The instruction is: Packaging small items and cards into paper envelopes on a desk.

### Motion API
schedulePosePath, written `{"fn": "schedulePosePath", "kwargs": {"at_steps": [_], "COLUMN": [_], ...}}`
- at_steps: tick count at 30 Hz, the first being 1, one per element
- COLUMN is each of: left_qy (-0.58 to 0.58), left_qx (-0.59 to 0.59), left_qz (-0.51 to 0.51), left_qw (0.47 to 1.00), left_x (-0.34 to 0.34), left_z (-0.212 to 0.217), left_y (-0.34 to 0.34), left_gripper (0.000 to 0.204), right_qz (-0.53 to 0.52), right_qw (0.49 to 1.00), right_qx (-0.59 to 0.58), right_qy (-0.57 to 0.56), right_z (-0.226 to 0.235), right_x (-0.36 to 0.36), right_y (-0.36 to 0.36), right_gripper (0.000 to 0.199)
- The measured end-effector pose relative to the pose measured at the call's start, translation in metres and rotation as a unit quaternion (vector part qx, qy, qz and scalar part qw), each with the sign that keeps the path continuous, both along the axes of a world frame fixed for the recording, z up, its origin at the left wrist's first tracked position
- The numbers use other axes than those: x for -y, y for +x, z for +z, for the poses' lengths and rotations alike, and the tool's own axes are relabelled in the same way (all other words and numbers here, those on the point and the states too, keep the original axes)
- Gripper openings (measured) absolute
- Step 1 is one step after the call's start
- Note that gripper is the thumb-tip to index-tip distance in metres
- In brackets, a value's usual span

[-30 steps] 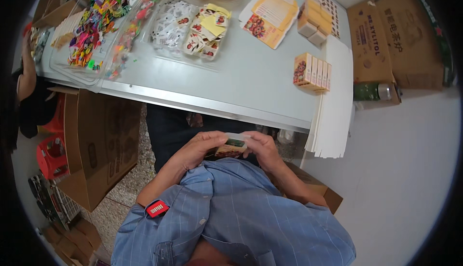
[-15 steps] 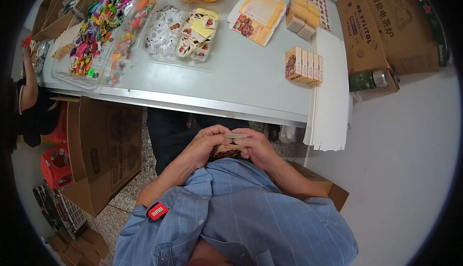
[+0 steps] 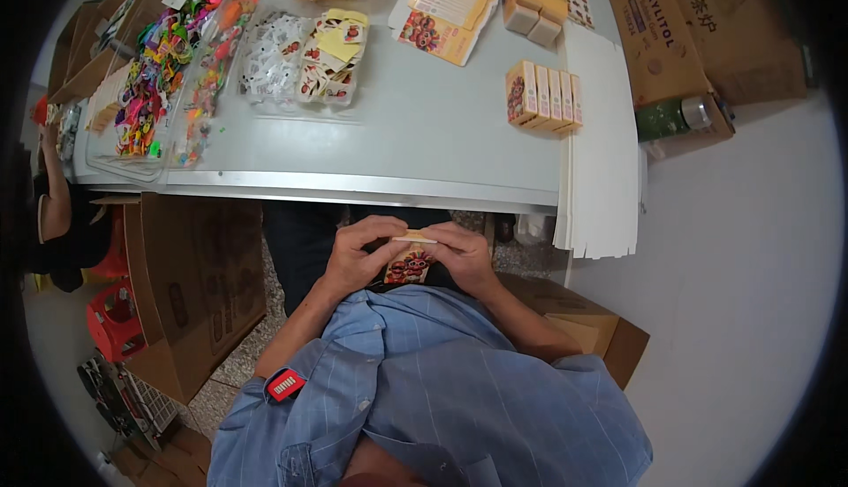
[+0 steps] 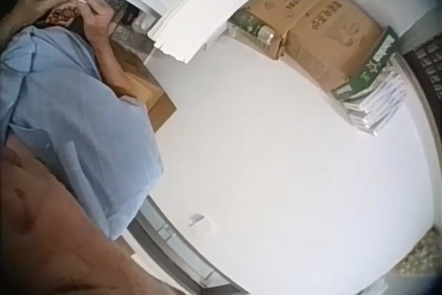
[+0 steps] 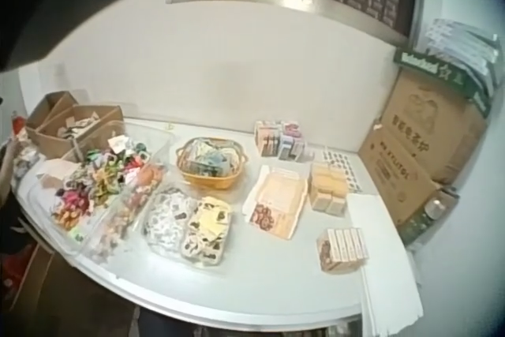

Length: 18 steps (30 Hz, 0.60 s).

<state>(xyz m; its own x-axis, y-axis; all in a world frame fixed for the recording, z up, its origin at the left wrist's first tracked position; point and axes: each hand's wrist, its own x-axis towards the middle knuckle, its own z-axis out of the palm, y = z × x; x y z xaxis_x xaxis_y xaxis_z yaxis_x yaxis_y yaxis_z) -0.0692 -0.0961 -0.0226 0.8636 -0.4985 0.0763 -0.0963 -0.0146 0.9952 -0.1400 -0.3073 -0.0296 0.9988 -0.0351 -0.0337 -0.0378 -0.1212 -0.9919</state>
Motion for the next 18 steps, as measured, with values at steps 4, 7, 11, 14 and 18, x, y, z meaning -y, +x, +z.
{"fn": "schedulePosePath", "kwargs": {"at_steps": [4,7,11,14,18], "left_qy": [-0.019,-0.030,-0.024,-0.025,0.015], "left_qx": [-0.037,-0.010,-0.064,-0.176,-0.183], "left_qz": [-0.007,-0.016,-0.014,-0.015,-0.027], "left_qw": [0.999,0.999,0.998,0.984,0.983], "left_x": [0.000,-0.002,-0.003,-0.003,-0.005], "left_z": [-0.005,-0.004,-0.001,0.011,0.023], "left_y": [0.003,0.006,0.007,0.008,0.017], "left_gripper": [0.016,0.019,0.018,0.017,0.016], "right_qz": [0.025,0.019,0.015,0.016,0.025], "right_qw": [0.999,0.999,0.987,0.985,0.984], "right_qx": [0.014,-0.019,-0.077,-0.092,-0.096], "right_qy": [-0.017,0.026,0.142,0.148,0.145], "right_z": [-0.003,-0.002,0.000,0.000,0.005], "right_x": [0.008,0.005,0.002,0.000,-0.001], "right_y": [0.002,0.003,0.007,0.009,0.013], "right_gripper": [0.019,0.018,0.023,0.020,0.018]}}
